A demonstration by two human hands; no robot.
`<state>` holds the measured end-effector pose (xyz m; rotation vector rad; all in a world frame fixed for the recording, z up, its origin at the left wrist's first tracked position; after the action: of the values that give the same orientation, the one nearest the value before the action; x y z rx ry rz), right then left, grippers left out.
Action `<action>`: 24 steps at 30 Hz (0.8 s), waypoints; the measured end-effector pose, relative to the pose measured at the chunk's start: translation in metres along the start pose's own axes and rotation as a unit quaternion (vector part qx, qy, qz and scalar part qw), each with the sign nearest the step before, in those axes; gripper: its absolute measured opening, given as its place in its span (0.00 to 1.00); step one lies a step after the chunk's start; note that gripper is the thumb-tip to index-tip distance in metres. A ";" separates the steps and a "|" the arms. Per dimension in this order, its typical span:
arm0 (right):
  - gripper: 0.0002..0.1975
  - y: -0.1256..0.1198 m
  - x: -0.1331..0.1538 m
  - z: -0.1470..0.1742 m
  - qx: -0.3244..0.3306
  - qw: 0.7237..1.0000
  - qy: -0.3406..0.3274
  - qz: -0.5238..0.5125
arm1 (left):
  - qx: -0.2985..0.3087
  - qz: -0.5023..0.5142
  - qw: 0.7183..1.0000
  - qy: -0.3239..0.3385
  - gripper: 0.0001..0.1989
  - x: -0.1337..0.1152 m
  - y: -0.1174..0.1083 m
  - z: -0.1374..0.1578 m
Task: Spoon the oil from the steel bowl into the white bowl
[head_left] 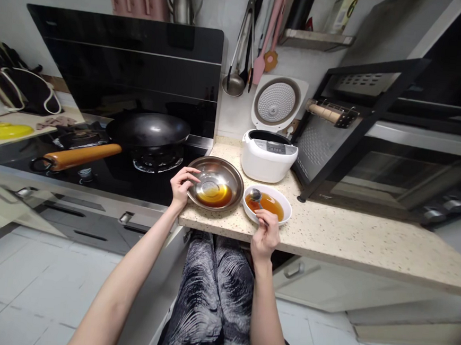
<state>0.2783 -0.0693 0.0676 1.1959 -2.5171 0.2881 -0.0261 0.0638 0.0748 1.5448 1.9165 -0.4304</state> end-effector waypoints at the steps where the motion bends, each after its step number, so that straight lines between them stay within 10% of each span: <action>1: 0.10 0.002 0.003 -0.001 0.011 1.000 -0.016 0.006 | -0.001 -0.001 1.000 0.000 0.13 0.000 0.000 0.000; 16: 0.14 0.008 0.018 0.001 0.076 0.991 -0.096 0.046 | -0.001 0.001 1.000 0.004 0.13 0.000 0.000 0.000; 24: 0.10 -0.016 0.008 0.001 -0.085 0.996 0.017 -0.014 | 0.001 0.008 1.000 0.009 0.14 0.000 0.000 0.000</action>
<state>0.2861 -0.0851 0.0698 1.1485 -2.4386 0.0838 -0.0265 0.0634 0.0750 1.5682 1.9170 -0.4134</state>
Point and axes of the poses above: each hand's wrist, its own z-axis away from the middle knuckle, its own y-axis out of the palm, x = y × z, the point moved 10 cm from there along -z, towards the middle knuckle, and after that the axes turned 1 degree about z, right-handed, at the moved point
